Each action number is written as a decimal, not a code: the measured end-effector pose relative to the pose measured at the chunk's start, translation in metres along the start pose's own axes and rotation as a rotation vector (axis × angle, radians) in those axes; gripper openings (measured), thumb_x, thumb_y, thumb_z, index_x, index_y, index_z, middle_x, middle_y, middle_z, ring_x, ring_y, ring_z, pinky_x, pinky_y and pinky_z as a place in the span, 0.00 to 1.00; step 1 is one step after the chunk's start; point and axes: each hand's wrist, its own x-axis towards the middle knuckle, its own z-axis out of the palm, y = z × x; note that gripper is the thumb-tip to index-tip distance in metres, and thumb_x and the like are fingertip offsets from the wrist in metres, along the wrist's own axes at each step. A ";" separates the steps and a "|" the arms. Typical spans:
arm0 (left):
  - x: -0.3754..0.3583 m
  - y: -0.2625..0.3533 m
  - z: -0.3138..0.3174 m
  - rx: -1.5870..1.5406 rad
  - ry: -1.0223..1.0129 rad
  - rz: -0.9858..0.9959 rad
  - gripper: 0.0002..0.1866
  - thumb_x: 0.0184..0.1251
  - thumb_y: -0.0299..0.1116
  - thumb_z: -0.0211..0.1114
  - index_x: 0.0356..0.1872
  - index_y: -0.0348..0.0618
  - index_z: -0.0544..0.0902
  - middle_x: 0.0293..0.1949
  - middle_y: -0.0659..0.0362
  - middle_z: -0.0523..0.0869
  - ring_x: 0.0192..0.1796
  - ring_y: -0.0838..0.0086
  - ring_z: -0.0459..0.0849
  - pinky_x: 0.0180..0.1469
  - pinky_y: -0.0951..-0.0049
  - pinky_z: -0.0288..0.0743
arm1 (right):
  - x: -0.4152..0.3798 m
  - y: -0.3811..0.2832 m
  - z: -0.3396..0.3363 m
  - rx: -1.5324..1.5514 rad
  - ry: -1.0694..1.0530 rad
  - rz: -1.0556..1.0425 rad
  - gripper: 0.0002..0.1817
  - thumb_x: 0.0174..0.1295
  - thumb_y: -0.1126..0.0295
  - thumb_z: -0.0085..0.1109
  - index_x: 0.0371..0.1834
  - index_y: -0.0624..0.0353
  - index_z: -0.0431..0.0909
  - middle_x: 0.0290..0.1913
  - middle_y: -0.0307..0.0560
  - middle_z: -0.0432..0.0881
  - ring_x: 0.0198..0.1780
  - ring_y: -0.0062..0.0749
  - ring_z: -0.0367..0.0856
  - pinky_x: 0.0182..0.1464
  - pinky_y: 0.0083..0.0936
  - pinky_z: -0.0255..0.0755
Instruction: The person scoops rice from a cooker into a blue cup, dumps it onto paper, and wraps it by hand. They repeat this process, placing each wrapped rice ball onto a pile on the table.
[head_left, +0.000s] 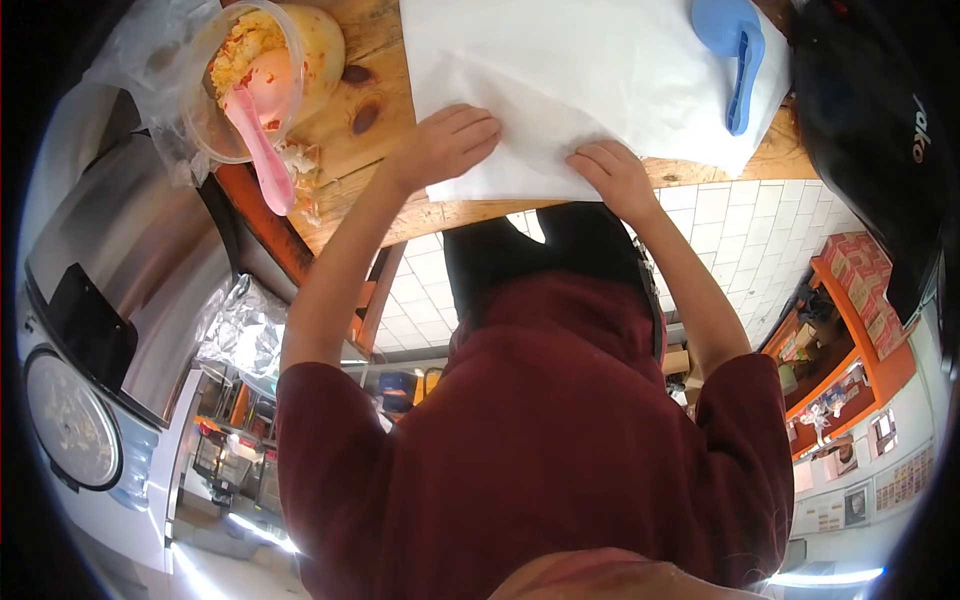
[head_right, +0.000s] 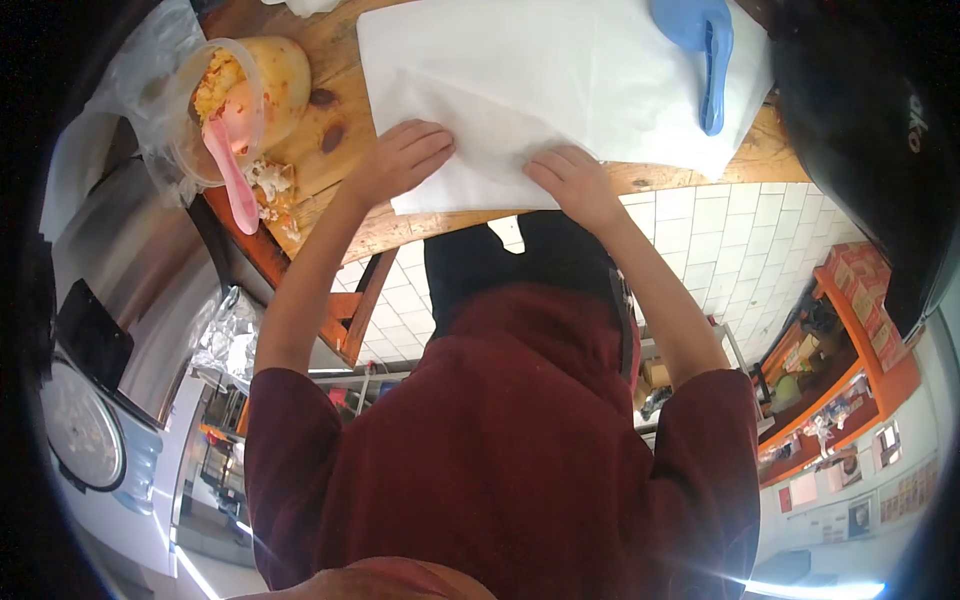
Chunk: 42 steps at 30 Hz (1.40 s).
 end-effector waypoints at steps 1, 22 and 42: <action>0.000 -0.002 0.001 -0.035 0.030 0.010 0.14 0.47 0.26 0.66 0.38 0.40 0.81 0.44 0.60 0.81 0.49 0.67 0.80 0.51 0.68 0.78 | 0.001 -0.002 -0.001 -0.010 -0.001 0.004 0.15 0.48 0.70 0.57 0.43 0.52 0.79 0.42 0.38 0.78 0.44 0.35 0.76 0.47 0.32 0.73; 0.073 -0.015 -0.017 0.116 -0.010 -0.605 0.13 0.46 0.35 0.70 0.36 0.53 0.82 0.35 0.66 0.82 0.42 0.67 0.80 0.49 0.62 0.69 | 0.069 -0.007 -0.030 -0.315 0.232 0.687 0.14 0.44 0.65 0.73 0.34 0.52 0.81 0.27 0.42 0.77 0.35 0.40 0.79 0.43 0.32 0.73; 0.085 0.092 0.055 -0.225 0.390 -0.872 0.45 0.58 0.49 0.66 0.67 0.27 0.55 0.61 0.32 0.63 0.61 0.38 0.65 0.62 0.43 0.57 | 0.025 -0.031 0.019 -0.305 0.227 0.425 0.17 0.56 0.73 0.59 0.50 0.64 0.75 0.52 0.45 0.76 0.53 0.41 0.75 0.53 0.35 0.70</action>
